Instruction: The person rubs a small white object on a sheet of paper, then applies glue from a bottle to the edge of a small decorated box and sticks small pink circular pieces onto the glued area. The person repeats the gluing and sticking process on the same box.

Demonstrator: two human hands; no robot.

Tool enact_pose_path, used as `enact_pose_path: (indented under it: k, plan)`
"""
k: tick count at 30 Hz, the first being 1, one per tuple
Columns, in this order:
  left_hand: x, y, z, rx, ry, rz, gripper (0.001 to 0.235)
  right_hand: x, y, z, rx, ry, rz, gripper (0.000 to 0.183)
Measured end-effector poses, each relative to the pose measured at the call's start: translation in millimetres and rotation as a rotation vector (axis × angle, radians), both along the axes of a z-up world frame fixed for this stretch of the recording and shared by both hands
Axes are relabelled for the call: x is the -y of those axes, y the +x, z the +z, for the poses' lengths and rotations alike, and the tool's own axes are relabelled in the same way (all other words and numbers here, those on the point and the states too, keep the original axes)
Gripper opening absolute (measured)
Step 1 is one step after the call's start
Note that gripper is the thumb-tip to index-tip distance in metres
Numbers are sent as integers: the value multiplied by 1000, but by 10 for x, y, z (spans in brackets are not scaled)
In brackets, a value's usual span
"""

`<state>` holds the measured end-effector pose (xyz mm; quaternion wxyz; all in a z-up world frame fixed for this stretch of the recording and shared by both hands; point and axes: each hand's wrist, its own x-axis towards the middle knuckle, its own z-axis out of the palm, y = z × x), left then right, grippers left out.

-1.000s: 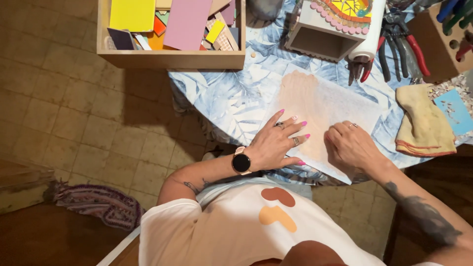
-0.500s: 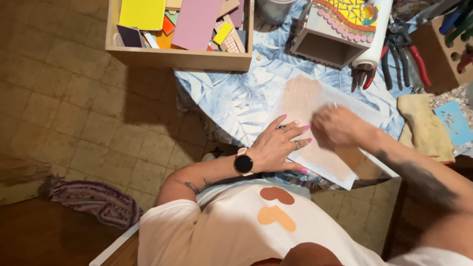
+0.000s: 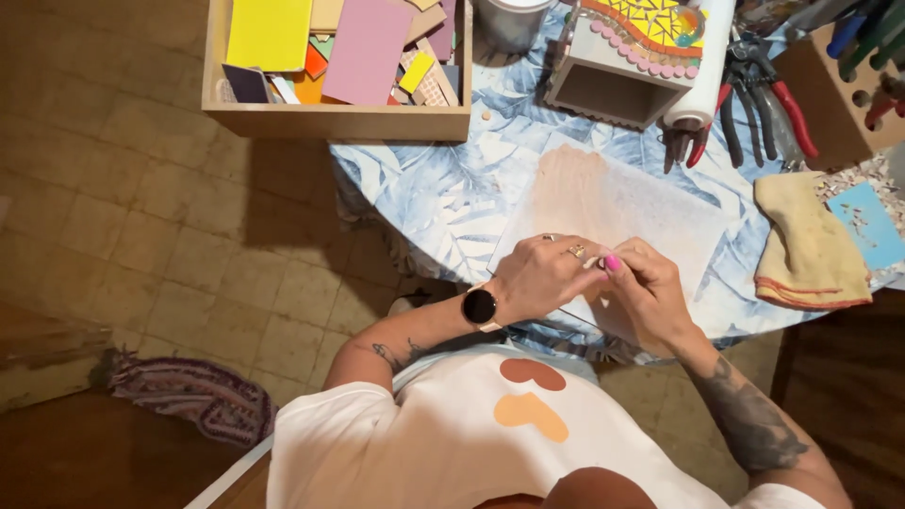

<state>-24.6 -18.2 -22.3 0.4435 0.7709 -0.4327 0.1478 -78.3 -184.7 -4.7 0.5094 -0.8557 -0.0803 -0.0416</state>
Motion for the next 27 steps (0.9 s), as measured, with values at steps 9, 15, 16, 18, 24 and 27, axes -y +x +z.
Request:
enact_pose_path:
  k: [9, 15, 16, 18, 24, 27]
  plan:
    - [-45, 23, 210, -49, 16, -54, 18, -68, -6, 153, -89, 84, 47, 22]
    - [-39, -72, -28, 2, 355, -104, 50, 381, -33, -188, 157, -642, 89, 8]
    - [-68, -87, -50, -1, 355, -103, 50, 384, -38, -120, 155, -642, 92, 8]
    - [-116, -98, -93, 22, 447, -92, 45, 398, -38, 19, 311, -1008, 114, 10]
    - [-129, -95, -220, 80, 377, -96, 48, 387, 109, -321, 398, -921, 170, 11]
    - [-134, -94, -227, 79, 424, -95, 50, 121, 442, -334, 420, -870, 143, 15]
